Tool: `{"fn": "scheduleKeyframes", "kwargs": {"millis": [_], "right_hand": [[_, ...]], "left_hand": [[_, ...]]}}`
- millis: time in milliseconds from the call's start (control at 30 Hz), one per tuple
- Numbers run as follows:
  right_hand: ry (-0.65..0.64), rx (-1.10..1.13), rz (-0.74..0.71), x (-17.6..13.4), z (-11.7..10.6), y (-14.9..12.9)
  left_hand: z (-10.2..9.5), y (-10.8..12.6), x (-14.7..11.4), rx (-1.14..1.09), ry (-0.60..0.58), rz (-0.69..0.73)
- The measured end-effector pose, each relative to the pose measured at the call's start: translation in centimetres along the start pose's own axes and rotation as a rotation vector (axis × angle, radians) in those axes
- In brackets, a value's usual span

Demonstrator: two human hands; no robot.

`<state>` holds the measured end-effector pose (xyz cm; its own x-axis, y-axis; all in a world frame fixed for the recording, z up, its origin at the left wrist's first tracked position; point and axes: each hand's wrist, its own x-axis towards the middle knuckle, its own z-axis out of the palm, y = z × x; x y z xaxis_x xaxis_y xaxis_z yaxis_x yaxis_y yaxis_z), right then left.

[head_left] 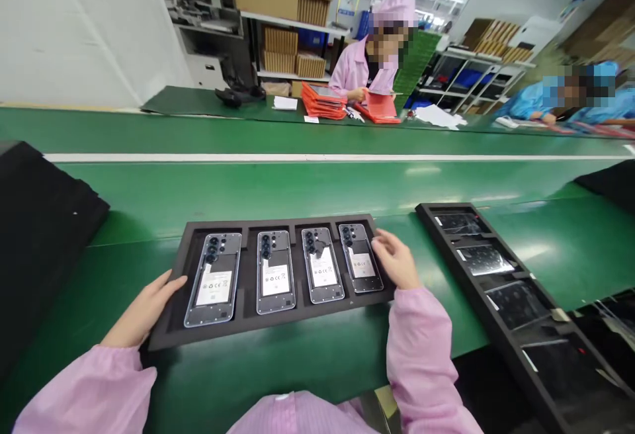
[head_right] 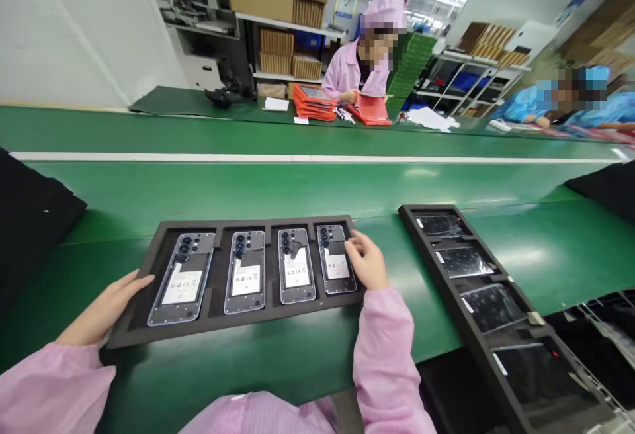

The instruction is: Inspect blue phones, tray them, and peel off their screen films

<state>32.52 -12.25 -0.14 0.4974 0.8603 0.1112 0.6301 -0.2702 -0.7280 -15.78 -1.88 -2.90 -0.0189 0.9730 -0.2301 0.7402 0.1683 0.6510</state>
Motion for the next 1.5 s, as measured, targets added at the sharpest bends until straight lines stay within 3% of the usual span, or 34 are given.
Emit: {"fn": "scheduleKeyframes", "kwargs": {"millis": [67,200,233,367,467,567,667,833,1100,1267,1367,1500], "right_hand": [[-0.024,-0.167,0.019,-1.1,1.8,-1.5],[-0.038,-0.459,0.108,-2.2,4.7,-3.8],[-0.04,-0.511,0.137,-2.1,4.9,-4.2],[-0.064,-0.617,0.235,-0.7,3.7,-5.6],[-0.1,-0.598,0.246,-0.2,2.4,-6.9],[-0.145,-0.551,0.165,-0.9,2.6,-8.5],[-0.227,-0.532,0.078,-1.9,4.4,-10.2],[-0.22,-0.648,0.119,-2.9,7.3,-12.2],[-0.236,-0.747,0.157,-2.8,9.9,-13.1],[-0.293,-0.728,0.167,-1.5,8.9,-13.5],[-0.36,-0.654,0.141,-1.3,7.7,-14.8],[-0.425,-0.592,0.059,-2.7,8.4,-18.0]], "left_hand": [[-0.7,-0.1,-0.5,0.064,-0.057,-0.01],[-1.6,1.5,-0.8,0.225,0.053,0.111],[-1.4,2.4,-0.6,0.225,0.034,0.175],[0.9,6.2,1.7,0.32,-0.128,0.443],[2.8,7.8,3.9,0.334,-0.11,0.477],[3.7,7.9,5.2,0.322,-0.079,0.51],[3.9,7.4,5.4,0.295,-0.054,0.52],[3.7,7.1,5.4,0.213,-0.034,0.51],[2.3,7.8,5.9,-0.034,-0.033,0.492],[1.9,8.0,6.5,-0.379,-0.06,0.442],[1.7,7.7,6.8,-0.659,-0.176,0.389],[1.3,6.7,6.6,-0.988,-0.517,0.332]]}}
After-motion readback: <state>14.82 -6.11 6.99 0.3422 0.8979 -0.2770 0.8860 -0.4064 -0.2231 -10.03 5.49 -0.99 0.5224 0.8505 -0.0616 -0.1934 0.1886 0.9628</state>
